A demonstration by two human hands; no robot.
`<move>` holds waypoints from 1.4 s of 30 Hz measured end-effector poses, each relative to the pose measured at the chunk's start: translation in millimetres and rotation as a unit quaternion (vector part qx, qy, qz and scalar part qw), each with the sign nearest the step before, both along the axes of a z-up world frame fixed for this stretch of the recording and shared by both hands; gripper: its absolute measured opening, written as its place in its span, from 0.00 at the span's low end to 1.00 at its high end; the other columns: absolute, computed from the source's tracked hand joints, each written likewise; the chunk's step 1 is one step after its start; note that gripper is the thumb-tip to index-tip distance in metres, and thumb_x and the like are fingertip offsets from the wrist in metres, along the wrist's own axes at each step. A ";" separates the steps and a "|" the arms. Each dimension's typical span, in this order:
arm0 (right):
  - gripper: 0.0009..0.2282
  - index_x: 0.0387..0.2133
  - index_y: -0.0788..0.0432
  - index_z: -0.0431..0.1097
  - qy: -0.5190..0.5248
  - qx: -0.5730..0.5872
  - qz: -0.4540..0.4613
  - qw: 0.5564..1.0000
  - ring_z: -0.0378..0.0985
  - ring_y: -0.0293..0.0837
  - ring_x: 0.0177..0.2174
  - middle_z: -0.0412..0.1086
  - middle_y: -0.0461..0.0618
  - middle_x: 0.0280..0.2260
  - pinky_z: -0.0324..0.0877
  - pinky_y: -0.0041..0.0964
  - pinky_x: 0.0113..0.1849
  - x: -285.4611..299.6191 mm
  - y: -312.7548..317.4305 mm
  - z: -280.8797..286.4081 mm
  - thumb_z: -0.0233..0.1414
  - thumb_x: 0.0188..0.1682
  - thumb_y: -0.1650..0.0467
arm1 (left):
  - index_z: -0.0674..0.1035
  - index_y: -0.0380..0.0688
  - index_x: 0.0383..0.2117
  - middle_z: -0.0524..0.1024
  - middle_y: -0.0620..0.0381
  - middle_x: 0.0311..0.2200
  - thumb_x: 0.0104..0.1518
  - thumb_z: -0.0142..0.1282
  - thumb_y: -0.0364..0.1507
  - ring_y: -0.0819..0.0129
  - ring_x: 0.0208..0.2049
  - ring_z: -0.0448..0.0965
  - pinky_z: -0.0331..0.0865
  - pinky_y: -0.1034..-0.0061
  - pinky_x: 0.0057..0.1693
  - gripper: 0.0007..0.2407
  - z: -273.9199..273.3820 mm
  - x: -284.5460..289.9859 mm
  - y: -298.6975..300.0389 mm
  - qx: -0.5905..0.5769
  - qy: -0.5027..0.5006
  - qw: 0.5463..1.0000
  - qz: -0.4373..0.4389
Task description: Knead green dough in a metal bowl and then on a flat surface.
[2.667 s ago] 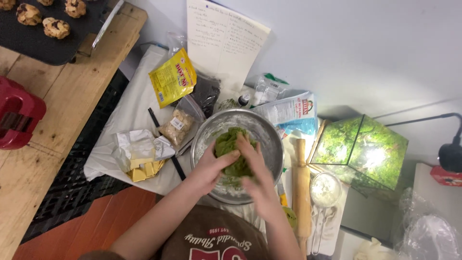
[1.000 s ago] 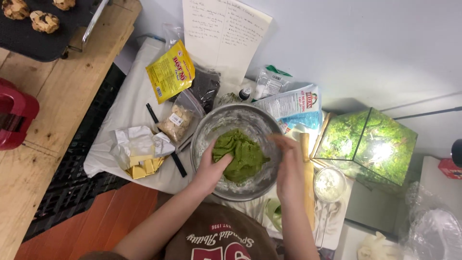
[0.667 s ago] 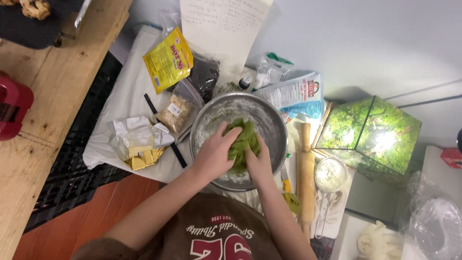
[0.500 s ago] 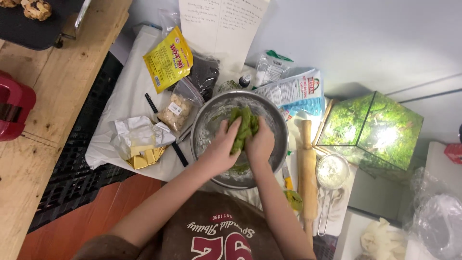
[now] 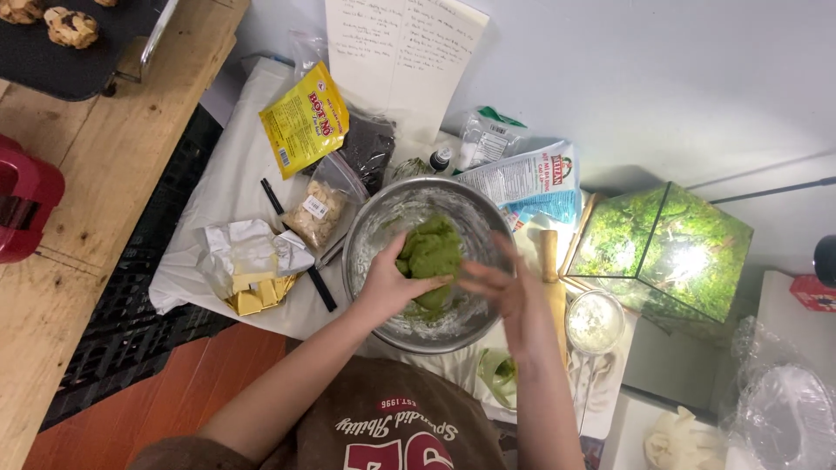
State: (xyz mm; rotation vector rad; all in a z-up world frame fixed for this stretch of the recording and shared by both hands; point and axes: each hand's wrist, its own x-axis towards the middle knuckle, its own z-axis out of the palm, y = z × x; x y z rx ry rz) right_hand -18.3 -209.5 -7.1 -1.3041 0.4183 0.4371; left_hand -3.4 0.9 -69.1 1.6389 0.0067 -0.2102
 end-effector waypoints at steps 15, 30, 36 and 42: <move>0.14 0.46 0.69 0.73 -0.173 -0.047 -0.161 0.970 0.76 0.39 0.37 0.75 0.52 0.39 0.73 0.34 0.39 30.9 72.6 -53.0 0.58 0.54 0.68 | 0.51 0.35 0.65 0.55 0.35 0.60 0.45 0.63 0.23 0.42 0.61 0.62 0.64 0.60 0.61 0.40 25.9 5.9 4.5 0.135 -0.057 0.982 -0.118; 0.24 0.57 0.63 0.65 -0.002 0.225 -0.199 0.954 0.72 0.55 0.53 0.68 0.59 0.56 0.69 0.51 0.54 52.0 28.3 -6.9 0.47 0.56 0.57 | 0.66 0.38 0.70 0.78 0.35 0.55 0.59 0.59 0.24 0.53 0.54 0.74 0.68 0.69 0.56 0.29 17.9 17.9 102.8 -0.155 0.116 0.981 0.017; 0.24 0.63 0.59 0.58 -0.024 0.241 -0.195 0.951 0.66 0.53 0.58 0.64 0.54 0.60 0.61 0.51 0.58 6.5 56.7 15.5 0.45 0.56 0.60 | 0.55 0.40 0.67 0.66 0.42 0.61 0.40 0.74 0.24 0.58 0.62 0.68 0.64 0.67 0.65 0.45 52.8 -4.8 -10.3 -0.156 -0.169 0.973 0.001; 0.35 0.67 0.64 0.52 -0.103 0.033 -0.046 0.993 0.69 0.52 0.58 0.65 0.57 0.60 0.66 0.47 0.57 16.2 5.3 -16.3 0.47 0.39 0.83 | 0.67 0.34 0.62 0.77 0.44 0.55 0.50 0.71 0.26 0.61 0.57 0.79 0.73 0.69 0.62 0.31 51.6 -17.8 -4.5 -0.106 -0.115 0.987 0.025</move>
